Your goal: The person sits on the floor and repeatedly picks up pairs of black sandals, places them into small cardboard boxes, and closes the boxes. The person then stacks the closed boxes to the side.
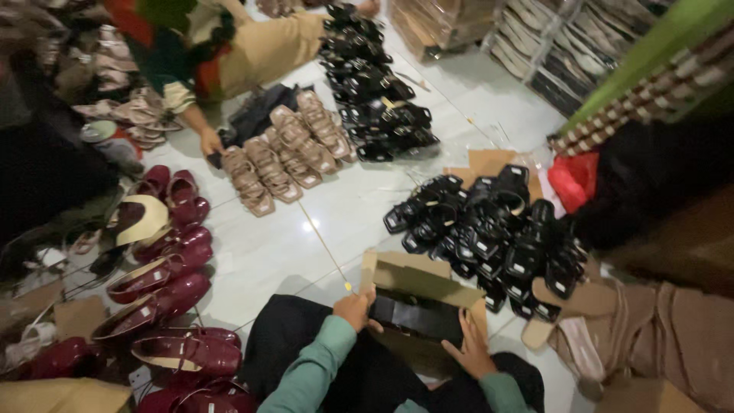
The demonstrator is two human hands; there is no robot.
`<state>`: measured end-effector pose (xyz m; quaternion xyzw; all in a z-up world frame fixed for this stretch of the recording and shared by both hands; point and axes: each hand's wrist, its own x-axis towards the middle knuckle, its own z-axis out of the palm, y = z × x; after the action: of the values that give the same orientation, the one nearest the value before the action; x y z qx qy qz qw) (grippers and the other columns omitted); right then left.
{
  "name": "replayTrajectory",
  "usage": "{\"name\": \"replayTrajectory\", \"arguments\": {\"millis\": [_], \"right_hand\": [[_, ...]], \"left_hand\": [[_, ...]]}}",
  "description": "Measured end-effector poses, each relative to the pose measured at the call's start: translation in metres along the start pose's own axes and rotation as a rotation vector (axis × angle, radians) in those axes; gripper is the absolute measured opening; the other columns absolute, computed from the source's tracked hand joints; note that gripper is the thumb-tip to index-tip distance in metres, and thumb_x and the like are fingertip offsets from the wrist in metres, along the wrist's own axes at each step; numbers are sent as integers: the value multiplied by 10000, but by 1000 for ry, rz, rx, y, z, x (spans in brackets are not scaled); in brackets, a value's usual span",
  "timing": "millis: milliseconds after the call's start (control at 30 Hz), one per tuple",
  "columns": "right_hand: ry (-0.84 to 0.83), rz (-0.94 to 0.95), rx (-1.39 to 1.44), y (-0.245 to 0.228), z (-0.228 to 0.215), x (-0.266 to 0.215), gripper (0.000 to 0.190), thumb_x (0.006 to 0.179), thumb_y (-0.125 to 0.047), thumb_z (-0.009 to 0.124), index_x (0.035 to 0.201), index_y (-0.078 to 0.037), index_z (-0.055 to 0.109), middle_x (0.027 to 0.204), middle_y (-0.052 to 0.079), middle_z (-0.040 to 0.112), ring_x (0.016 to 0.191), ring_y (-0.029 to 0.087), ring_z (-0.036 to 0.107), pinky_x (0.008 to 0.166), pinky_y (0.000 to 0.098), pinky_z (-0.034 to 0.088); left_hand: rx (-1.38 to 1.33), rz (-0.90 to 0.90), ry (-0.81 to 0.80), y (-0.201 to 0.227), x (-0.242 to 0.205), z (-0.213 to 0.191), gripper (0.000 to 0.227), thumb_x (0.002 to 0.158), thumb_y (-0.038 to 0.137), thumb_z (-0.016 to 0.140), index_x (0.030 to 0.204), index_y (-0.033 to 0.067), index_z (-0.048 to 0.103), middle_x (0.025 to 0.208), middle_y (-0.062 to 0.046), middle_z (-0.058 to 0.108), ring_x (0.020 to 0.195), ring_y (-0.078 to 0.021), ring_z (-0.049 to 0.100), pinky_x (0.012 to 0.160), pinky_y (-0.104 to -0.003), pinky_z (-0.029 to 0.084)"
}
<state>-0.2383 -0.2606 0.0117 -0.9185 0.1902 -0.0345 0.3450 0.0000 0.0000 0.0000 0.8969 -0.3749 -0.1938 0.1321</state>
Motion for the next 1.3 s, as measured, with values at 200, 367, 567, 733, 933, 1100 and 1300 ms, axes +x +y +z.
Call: {"name": "replayTrajectory", "arguments": {"millis": [200, 367, 567, 733, 933, 1100, 1300], "right_hand": [[9, 112, 425, -22, 2, 8, 631, 929, -240, 734, 1509, -208, 489, 1471, 197, 427, 1287, 294, 507, 916, 318, 527], [127, 239, 250, -29, 4, -3, 299, 830, -275, 847, 1084, -143, 760, 1216, 230, 574, 1029, 309, 593, 791, 308, 503], [229, 152, 73, -38, 6, -5, 315, 784, -310, 882, 672, -51, 744, 1084, 262, 567, 1008, 317, 634, 839, 373, 514], [592, -147, -106, -41, 14, -1, 342, 688, -361, 861, 842, -107, 693, 1338, 294, 477, 1259, 451, 480, 1009, 500, 443], [595, -143, -204, -48, 8, 1, 842, 660, -502, 865, 1340, -132, 535, 1473, 276, 382, 1328, 491, 464, 1105, 529, 413], [641, -378, -436, -84, -23, 35, 921, 499, -579, 904, 1284, -227, 576, 1459, 223, 381, 1332, 485, 421, 1100, 597, 360], [325, -732, -595, -139, -34, 170, 1095, 417, -640, 833, 1351, -157, 530, 1404, 250, 580, 1270, 516, 555, 1029, 611, 431]], "left_hand": [[-104, -74, 175, -7, -1, 24, 824, 632, 639, 908, 1258, 184, 625, 975, -168, 740, 953, -408, 707, 798, -553, 554], [-240, -55, 157, -5, -11, 16, 1025, 603, 546, 912, 1496, 318, 463, 977, -170, 730, 945, -423, 695, 804, -562, 540], [-278, -87, 172, 3, -22, 6, 1063, 626, 520, 916, 1540, 396, 387, 1036, -165, 727, 975, -424, 687, 803, -575, 533], [-282, -80, 176, 4, -23, 2, 1072, 609, 497, 931, 1527, 371, 392, 1028, -170, 723, 982, -422, 687, 819, -557, 541], [-218, -63, 172, 3, -21, -2, 1004, 658, 505, 912, 1520, 317, 432, 1012, -177, 720, 966, -428, 684, 815, -555, 536], [-229, -95, 188, 1, -19, 10, 777, 615, 570, 926, 1225, 176, 650, 984, -157, 725, 967, -401, 689, 829, -536, 538], [-284, -132, 219, 1, -17, 20, 748, 594, 616, 920, 1190, 221, 703, 961, -124, 720, 959, -381, 688, 795, -536, 542]]}}
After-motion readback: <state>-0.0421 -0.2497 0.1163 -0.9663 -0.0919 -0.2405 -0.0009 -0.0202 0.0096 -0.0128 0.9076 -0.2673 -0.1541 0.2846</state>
